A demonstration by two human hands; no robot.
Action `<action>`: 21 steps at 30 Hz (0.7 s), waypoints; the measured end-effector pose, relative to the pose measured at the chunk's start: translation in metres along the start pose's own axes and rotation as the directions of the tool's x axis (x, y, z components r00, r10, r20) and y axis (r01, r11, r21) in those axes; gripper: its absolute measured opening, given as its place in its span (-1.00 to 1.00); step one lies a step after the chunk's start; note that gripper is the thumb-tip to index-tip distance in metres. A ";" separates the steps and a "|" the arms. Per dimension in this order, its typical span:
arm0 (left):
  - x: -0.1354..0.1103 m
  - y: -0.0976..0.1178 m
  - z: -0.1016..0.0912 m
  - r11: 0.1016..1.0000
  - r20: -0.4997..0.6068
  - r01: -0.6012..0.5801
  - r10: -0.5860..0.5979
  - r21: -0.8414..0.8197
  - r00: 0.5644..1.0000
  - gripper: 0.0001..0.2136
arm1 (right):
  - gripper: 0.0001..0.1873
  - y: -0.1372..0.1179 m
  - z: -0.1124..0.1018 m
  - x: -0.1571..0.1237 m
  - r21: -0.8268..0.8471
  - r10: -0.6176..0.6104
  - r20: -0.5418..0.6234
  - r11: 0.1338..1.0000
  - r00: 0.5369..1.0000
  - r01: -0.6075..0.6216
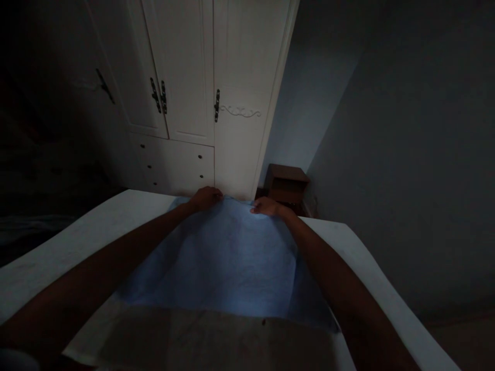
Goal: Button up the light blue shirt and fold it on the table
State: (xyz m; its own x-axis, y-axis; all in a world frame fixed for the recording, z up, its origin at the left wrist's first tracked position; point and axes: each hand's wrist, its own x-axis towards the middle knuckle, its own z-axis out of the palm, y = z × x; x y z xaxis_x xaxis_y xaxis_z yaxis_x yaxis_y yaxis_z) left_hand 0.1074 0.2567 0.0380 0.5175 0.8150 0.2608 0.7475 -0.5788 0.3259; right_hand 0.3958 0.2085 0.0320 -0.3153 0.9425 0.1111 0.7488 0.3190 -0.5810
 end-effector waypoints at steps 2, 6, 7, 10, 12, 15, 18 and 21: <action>0.006 -0.002 -0.005 0.999 0.012 -0.033 0.033 -0.039 0.999 -0.77 | -0.71 0.003 -0.008 0.001 0.061 0.031 0.074 0.998 0.997 -0.035; 0.018 -0.001 -0.007 0.995 -0.021 -0.034 0.032 -0.093 0.999 -0.68 | -0.62 0.014 -0.013 0.000 0.233 0.191 -0.081 0.958 0.978 -0.168; 0.020 0.000 -0.005 0.995 -0.034 -0.016 0.013 -0.093 0.999 -0.68 | -0.62 0.017 -0.011 0.000 0.241 0.216 -0.133 0.954 0.967 -0.180; 0.022 0.007 0.007 0.996 -0.069 0.058 -0.063 -0.073 0.996 -0.71 | -0.68 0.023 0.003 -0.001 0.200 0.221 -0.179 0.962 0.959 -0.184; 0.019 0.012 0.016 0.992 -0.105 0.117 -0.121 -0.044 0.987 -0.70 | -0.72 0.024 0.014 -0.001 0.170 0.212 -0.203 0.969 0.956 -0.178; 0.009 0.014 0.019 0.983 -0.172 0.185 -0.183 -0.006 0.968 -0.64 | -0.76 0.025 0.022 -0.005 0.123 0.197 -0.251 0.978 0.948 -0.170; -0.005 0.003 0.005 0.978 -0.204 0.209 -0.202 0.011 0.958 -0.59 | -0.75 0.026 0.015 -0.014 0.078 0.191 -0.280 0.981 0.941 -0.176; -0.023 -0.020 -0.020 0.967 -0.232 0.252 -0.251 -0.023 0.940 -0.57 | -0.70 0.025 -0.001 -0.030 0.043 0.198 -0.298 0.980 0.934 -0.194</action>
State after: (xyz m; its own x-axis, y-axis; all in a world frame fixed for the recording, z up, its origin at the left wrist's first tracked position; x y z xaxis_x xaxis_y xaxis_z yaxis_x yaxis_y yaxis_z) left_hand 0.0721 0.2486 0.0433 0.2024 0.9049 0.3743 0.8441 -0.3550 0.4018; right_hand 0.4244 0.1881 0.0147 0.0277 0.9730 0.2291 0.7700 0.1253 -0.6256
